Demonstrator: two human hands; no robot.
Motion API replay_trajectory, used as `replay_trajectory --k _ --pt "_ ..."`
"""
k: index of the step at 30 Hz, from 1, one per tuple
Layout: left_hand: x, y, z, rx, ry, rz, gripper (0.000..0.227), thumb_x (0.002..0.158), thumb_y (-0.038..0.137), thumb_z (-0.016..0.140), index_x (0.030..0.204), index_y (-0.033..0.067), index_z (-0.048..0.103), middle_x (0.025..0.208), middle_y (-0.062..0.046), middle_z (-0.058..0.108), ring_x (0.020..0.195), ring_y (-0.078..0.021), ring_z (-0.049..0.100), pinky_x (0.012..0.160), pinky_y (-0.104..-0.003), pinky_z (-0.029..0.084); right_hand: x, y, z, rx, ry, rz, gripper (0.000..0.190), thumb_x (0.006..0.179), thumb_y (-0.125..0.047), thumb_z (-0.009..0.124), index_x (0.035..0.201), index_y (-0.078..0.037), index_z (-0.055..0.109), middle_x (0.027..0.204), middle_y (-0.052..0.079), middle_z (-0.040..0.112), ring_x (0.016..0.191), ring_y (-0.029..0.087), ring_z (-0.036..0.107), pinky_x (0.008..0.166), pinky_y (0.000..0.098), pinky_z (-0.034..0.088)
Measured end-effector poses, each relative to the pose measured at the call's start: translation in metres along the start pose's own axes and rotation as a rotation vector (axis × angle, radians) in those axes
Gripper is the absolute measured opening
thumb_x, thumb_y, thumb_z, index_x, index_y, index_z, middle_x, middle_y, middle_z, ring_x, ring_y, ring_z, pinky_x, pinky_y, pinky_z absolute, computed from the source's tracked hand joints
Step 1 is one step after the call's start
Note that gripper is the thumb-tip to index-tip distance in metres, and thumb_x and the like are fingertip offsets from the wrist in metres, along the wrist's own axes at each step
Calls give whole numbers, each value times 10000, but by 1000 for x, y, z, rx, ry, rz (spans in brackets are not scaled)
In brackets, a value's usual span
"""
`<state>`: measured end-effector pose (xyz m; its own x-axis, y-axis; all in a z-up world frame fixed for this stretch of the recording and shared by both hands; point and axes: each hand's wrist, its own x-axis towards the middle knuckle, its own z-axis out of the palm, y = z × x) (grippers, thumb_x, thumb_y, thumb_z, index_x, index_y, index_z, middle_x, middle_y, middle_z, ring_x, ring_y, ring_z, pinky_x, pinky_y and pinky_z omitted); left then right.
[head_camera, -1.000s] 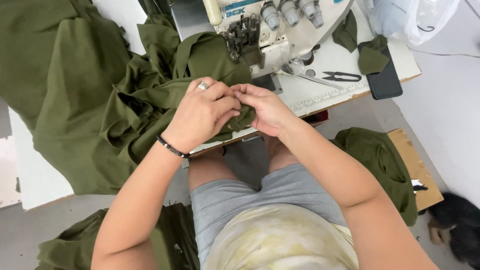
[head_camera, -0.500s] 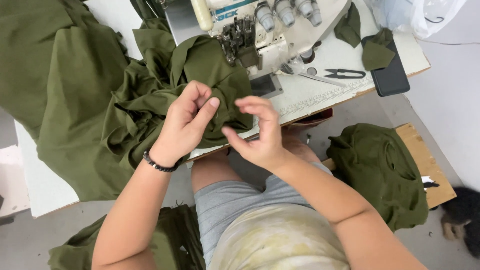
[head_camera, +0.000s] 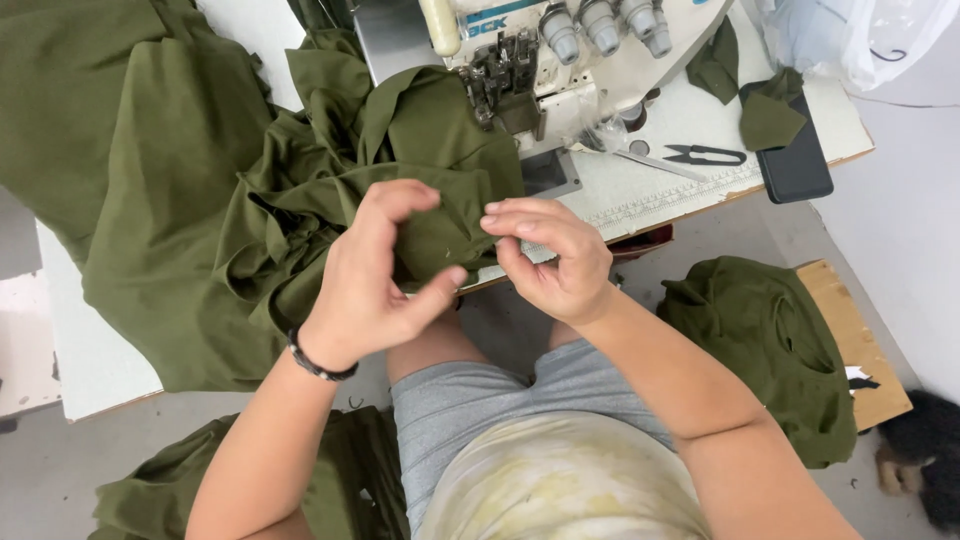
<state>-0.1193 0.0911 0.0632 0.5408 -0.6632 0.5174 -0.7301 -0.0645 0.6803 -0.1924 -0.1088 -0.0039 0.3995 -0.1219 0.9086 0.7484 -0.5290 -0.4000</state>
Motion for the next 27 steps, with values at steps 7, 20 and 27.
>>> replay_trajectory --k 7,20,27 --pt "-9 -5 3 671 90 200 97 1005 224 682 981 130 686 1264 -96 598 1009 -293 652 787 -362 511 1 -4 -7 455 -126 707 324 981 54 623 1244 -20 449 994 153 733 833 116 646 783 272 578" --pt "-7 -17 -4 -267 -205 -479 238 1051 92 518 1021 112 754 658 -23 568 697 -116 493 672 -310 508 6 5 -16 670 -214 934 332 967 69 612 1235 -56 462 969 146 720 791 84 618 726 211 501" --pt "-4 -3 -9 -94 -161 -428 194 1031 48 534 1078 69 722 669 -150 609 673 -178 557 671 -400 535 24 -2 -17 276 -393 678 374 904 45 748 1223 -46 574 1019 104 787 797 131 686 743 274 576"
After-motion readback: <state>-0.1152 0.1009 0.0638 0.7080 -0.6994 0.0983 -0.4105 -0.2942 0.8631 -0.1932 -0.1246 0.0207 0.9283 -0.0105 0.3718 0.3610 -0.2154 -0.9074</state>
